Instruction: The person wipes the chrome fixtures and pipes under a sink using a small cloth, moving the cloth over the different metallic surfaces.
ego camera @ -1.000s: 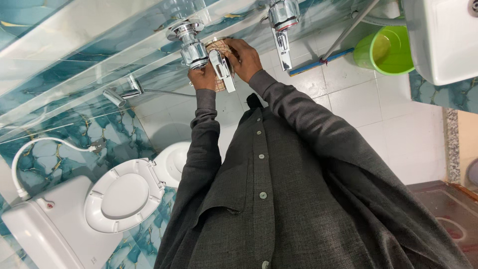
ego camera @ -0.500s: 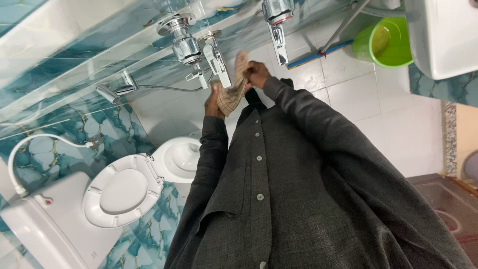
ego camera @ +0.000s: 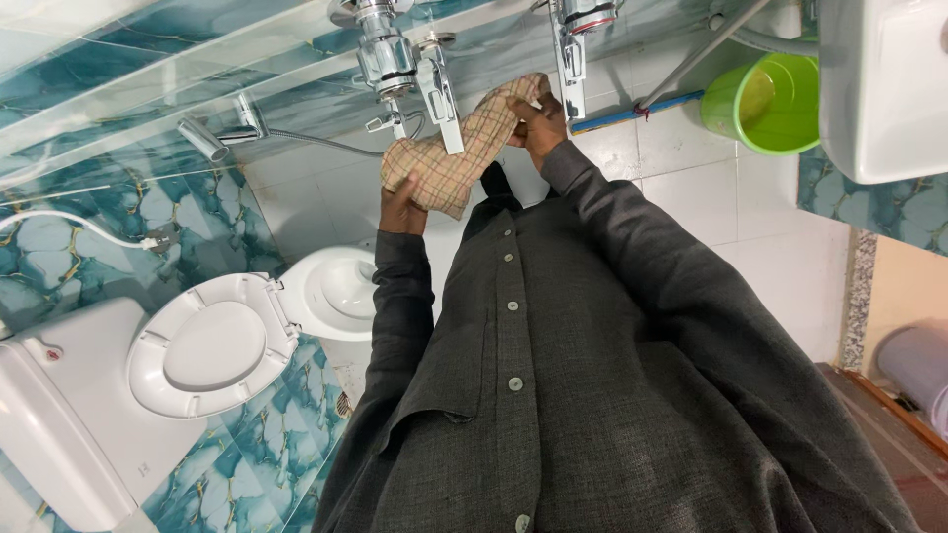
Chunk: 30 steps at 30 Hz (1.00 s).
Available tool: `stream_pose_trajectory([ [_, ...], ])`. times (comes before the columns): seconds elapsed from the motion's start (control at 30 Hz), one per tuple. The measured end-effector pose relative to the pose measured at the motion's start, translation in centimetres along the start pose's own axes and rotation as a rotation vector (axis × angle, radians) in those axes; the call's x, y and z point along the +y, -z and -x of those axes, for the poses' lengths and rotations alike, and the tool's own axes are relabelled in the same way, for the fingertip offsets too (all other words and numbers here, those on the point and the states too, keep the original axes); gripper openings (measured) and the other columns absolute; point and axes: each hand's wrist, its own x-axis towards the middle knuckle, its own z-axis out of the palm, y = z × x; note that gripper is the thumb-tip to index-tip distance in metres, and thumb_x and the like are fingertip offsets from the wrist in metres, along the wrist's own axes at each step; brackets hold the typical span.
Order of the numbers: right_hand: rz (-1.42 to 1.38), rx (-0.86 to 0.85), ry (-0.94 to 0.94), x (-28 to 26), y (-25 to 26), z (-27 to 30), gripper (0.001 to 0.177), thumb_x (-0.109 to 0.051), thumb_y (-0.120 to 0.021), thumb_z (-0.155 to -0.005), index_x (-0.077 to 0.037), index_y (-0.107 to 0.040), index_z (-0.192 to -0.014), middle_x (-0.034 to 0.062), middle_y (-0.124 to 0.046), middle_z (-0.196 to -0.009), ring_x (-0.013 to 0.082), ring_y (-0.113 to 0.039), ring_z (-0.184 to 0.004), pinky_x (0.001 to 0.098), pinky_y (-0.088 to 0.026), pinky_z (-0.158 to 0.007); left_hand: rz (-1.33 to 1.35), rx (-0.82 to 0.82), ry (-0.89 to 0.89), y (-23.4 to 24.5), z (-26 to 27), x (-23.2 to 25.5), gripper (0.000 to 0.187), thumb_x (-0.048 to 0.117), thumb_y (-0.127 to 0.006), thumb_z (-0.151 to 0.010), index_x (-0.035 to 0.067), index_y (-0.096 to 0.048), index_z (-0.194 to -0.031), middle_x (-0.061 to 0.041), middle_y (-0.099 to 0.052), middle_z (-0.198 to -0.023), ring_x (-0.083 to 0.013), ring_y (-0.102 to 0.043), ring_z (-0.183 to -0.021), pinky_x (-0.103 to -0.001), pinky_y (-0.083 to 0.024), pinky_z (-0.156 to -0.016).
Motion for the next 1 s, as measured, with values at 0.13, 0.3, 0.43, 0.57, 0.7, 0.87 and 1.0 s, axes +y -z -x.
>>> stream_pose_trajectory([
  [0.13,0.076,-0.067,-0.015,-0.5,1.2,0.9,0.061,-0.008,-0.067,-0.082,-0.021,-0.044,-0.137,0.0109,-0.074,-0.099,0.0207,-0.076,-0.074,0.0374,-0.067,-0.065,-0.06,0.15,-0.049,1.4,-0.8,-0.7,0.059,0.014,-0.08,-0.089,-0.006,-0.055,-0.139,-0.019,-0.066,-0.13,-0.0306,-0.066,-0.12,-0.044,-0.057,-0.104],
  [0.3,0.073,-0.285,-0.078,1.7,3.4,-0.2,0.021,-0.01,-0.071,-0.096,0.003,-0.066,-0.111,0.0144,-0.076,-0.098,0.0229,-0.078,-0.083,0.0371,-0.068,-0.074,-0.001,0.282,-0.105,4.0,-1.7,-2.1,0.066,0.008,-0.081,-0.088,-0.008,-0.047,-0.142,-0.025,-0.061,-0.133,-0.0348,-0.067,-0.118,-0.046,-0.06,-0.101],
  [0.43,0.368,-0.304,0.206,3.0,3.6,-0.4,0.023,-0.023,-0.072,-0.1,-0.002,-0.069,-0.108,0.0075,-0.074,-0.096,0.0122,-0.069,-0.078,0.0285,-0.06,-0.07,-0.161,0.597,0.034,4.2,-1.9,-1.5,0.09,-0.005,-0.076,-0.079,0.013,-0.019,-0.146,-0.028,-0.051,-0.132,-0.0379,-0.066,-0.114,-0.049,-0.062,-0.095],
  [0.57,0.556,-0.291,0.407,2.2,3.2,0.9,0.027,-0.029,-0.074,-0.106,-0.002,-0.068,-0.105,0.0074,-0.074,-0.093,0.0103,-0.066,-0.08,0.0274,-0.057,-0.072,-0.253,0.458,-0.072,4.9,-0.8,-0.8,0.078,-0.001,-0.07,-0.084,0.014,-0.032,-0.151,-0.027,-0.054,-0.13,-0.0338,-0.064,-0.105,-0.048,-0.059,-0.089],
  [0.7,0.469,-0.267,0.34,0.4,1.8,2.0,0.029,-0.033,-0.073,-0.101,-0.005,-0.065,-0.099,0.0044,-0.074,-0.087,0.0097,-0.07,-0.075,0.028,-0.06,-0.067,0.211,0.119,-0.064,4.5,0.5,0.4,0.055,-0.004,-0.056,-0.095,-0.009,-0.045,-0.149,-0.026,-0.057,-0.144,-0.0322,-0.065,-0.126,-0.044,-0.059,-0.106],
  [0.87,0.336,-0.294,0.239,-1.4,0.5,4.0,0.028,-0.033,-0.073,-0.101,-0.005,-0.067,-0.1,0.005,-0.074,-0.089,0.0104,-0.071,-0.076,0.0294,-0.061,-0.07,0.155,-0.133,-0.107,2.6,1.0,1.7,0.069,-0.015,-0.048,-0.085,-0.002,-0.045,-0.153,-0.023,-0.058,-0.143,-0.0275,-0.066,-0.123,-0.038,-0.057,-0.104],
  [1.0,0.288,-0.303,0.082,-2.5,0.0,4.8,0.024,-0.028,-0.077,-0.096,-0.005,-0.068,-0.099,0.0055,-0.074,-0.088,0.0129,-0.073,-0.076,0.0317,-0.064,-0.07,-0.351,-0.01,-0.314,3.4,-0.7,0.2,0.069,-0.02,-0.065,-0.079,-0.002,-0.05,-0.144,-0.016,-0.063,-0.133,-0.0206,-0.067,-0.12,-0.033,-0.059,-0.1],
])
